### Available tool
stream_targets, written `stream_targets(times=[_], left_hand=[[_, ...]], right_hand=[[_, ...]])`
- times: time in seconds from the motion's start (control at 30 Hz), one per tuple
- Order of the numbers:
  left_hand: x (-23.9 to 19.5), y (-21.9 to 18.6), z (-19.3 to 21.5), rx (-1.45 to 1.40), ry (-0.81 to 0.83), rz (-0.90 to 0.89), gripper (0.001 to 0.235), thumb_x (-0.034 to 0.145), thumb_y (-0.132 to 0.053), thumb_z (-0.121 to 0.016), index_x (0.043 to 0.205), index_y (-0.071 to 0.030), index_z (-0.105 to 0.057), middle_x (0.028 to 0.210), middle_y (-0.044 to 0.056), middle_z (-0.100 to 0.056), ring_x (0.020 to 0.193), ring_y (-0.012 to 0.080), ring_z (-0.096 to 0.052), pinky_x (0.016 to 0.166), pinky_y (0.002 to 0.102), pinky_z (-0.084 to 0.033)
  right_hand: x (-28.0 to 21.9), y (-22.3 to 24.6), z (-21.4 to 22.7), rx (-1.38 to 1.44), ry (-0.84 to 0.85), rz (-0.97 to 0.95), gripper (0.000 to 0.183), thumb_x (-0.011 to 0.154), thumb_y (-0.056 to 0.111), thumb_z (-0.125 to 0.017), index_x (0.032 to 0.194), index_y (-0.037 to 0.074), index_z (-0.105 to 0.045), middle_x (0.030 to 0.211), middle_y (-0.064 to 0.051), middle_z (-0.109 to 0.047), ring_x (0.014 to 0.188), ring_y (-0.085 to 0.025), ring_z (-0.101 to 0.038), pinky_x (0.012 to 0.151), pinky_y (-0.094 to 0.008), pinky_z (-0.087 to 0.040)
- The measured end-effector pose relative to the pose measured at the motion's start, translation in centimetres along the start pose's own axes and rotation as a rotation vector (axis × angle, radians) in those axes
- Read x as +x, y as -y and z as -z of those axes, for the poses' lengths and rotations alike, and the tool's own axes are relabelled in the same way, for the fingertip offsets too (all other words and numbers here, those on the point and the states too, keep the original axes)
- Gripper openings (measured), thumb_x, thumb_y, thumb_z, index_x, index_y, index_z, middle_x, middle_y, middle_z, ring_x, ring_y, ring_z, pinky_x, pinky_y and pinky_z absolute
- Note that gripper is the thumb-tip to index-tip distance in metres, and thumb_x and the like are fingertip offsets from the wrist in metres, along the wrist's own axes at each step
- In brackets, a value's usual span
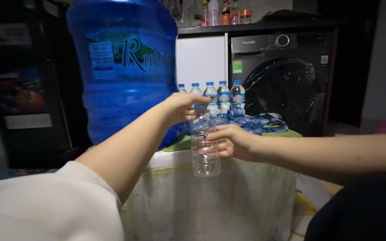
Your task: The person fills a clear plastic water bottle from a large blue water dispenser. After filling, they place the bottle on a surface and apply a label to it. The person then picks up the labeled bottle and places it with other bottles.
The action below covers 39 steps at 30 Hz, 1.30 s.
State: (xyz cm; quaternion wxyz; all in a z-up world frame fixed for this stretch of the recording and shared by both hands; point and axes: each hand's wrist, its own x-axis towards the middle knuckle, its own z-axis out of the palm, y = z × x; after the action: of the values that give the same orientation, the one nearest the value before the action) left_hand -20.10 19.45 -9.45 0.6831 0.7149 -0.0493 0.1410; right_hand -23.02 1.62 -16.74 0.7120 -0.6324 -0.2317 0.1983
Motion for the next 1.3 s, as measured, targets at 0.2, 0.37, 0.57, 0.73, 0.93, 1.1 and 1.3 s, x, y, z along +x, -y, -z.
stream_targets(times=[0.2, 0.37, 0.57, 0.73, 0.93, 1.1, 1.3], left_hand=[[-3.5, -1.3, -0.7, -0.08, 0.351, 0.055, 0.044, 0.101, -0.017, -0.059, 0.141, 0.001, -0.057, 0.126, 0.016, -0.054, 0.113, 0.0205, -0.061, 0.096, 0.03, -0.054], [-1.5, -0.2, 0.3, 0.013, 0.311, 0.033, 0.047, 0.1, -0.014, -0.061, 0.145, -0.002, -0.056, 0.134, 0.022, -0.063, 0.113, 0.0241, -0.069, 0.094, 0.031, -0.058], [0.3, 1.1, -0.4, 0.034, 0.055, -0.014, 0.062, 0.079, -0.007, -0.086, 0.132, 0.011, -0.058, 0.124, 0.035, -0.06, 0.095, 0.0354, -0.076, 0.082, 0.041, -0.065], [-1.3, 1.6, -1.7, 0.009, -0.192, -0.069, 0.068, 0.079, -0.019, -0.088, 0.13, 0.014, -0.058, 0.127, 0.037, -0.06, 0.107, 0.0462, -0.068, 0.083, 0.047, -0.063], [2.3, 5.9, -1.6, 0.213, -0.264, -0.104, 0.051, 0.082, -0.029, -0.085, 0.119, 0.002, -0.07, 0.116, 0.023, -0.071, 0.096, 0.0372, -0.076, 0.072, 0.043, -0.067], [-1.2, 8.7, -0.8, 0.392, -0.145, -0.011, 0.034, 0.09, -0.021, -0.076, 0.116, 0.001, -0.075, 0.118, 0.024, -0.069, 0.111, 0.0383, -0.07, 0.08, 0.039, -0.067], [0.8, 10.3, -1.0, 0.818, -0.169, -0.137, 0.024, 0.083, -0.031, -0.078, 0.107, -0.027, -0.081, 0.105, -0.002, -0.08, 0.116, 0.0257, -0.071, 0.099, 0.039, -0.057]], right_hand=[[-0.5, 0.1, 1.4, -0.034, -0.029, 0.008, 0.054, 0.083, 0.005, -0.073, 0.134, -0.002, -0.057, 0.119, -0.029, -0.067, 0.107, -0.045, -0.07, 0.092, -0.055, -0.057], [-1.4, 0.4, 0.5, -0.047, -0.044, -0.006, 0.066, 0.081, 0.007, -0.073, 0.142, -0.004, -0.051, 0.123, -0.029, -0.067, 0.109, -0.044, -0.07, 0.092, -0.052, -0.057], [0.2, -0.8, 1.5, -0.093, -0.111, 0.006, 0.066, 0.078, 0.003, -0.078, 0.139, -0.004, -0.054, 0.116, -0.032, -0.069, 0.101, -0.045, -0.072, 0.088, -0.055, -0.059], [0.3, -1.1, 2.0, -0.114, -0.091, -0.054, 0.062, 0.079, 0.009, -0.077, 0.136, -0.001, -0.053, 0.119, -0.029, -0.068, 0.103, -0.044, -0.072, 0.091, -0.055, -0.058], [-3.2, 0.3, 0.6, -0.098, -0.043, -0.155, 0.061, 0.076, 0.012, -0.076, 0.131, 0.002, -0.053, 0.116, -0.025, -0.067, 0.097, -0.039, -0.073, 0.089, -0.052, -0.059], [-4.4, 0.0, 0.8, -0.051, 0.018, -0.284, 0.066, 0.076, 0.005, -0.065, 0.14, -0.001, -0.048, 0.133, -0.024, -0.061, 0.115, -0.043, -0.068, 0.1, -0.053, -0.054], [-4.2, -0.5, 2.1, -0.017, 0.065, -0.329, 0.096, 0.075, 0.001, -0.068, 0.158, 0.001, -0.02, 0.151, -0.022, -0.04, 0.123, -0.044, -0.065, 0.099, -0.054, -0.055]])
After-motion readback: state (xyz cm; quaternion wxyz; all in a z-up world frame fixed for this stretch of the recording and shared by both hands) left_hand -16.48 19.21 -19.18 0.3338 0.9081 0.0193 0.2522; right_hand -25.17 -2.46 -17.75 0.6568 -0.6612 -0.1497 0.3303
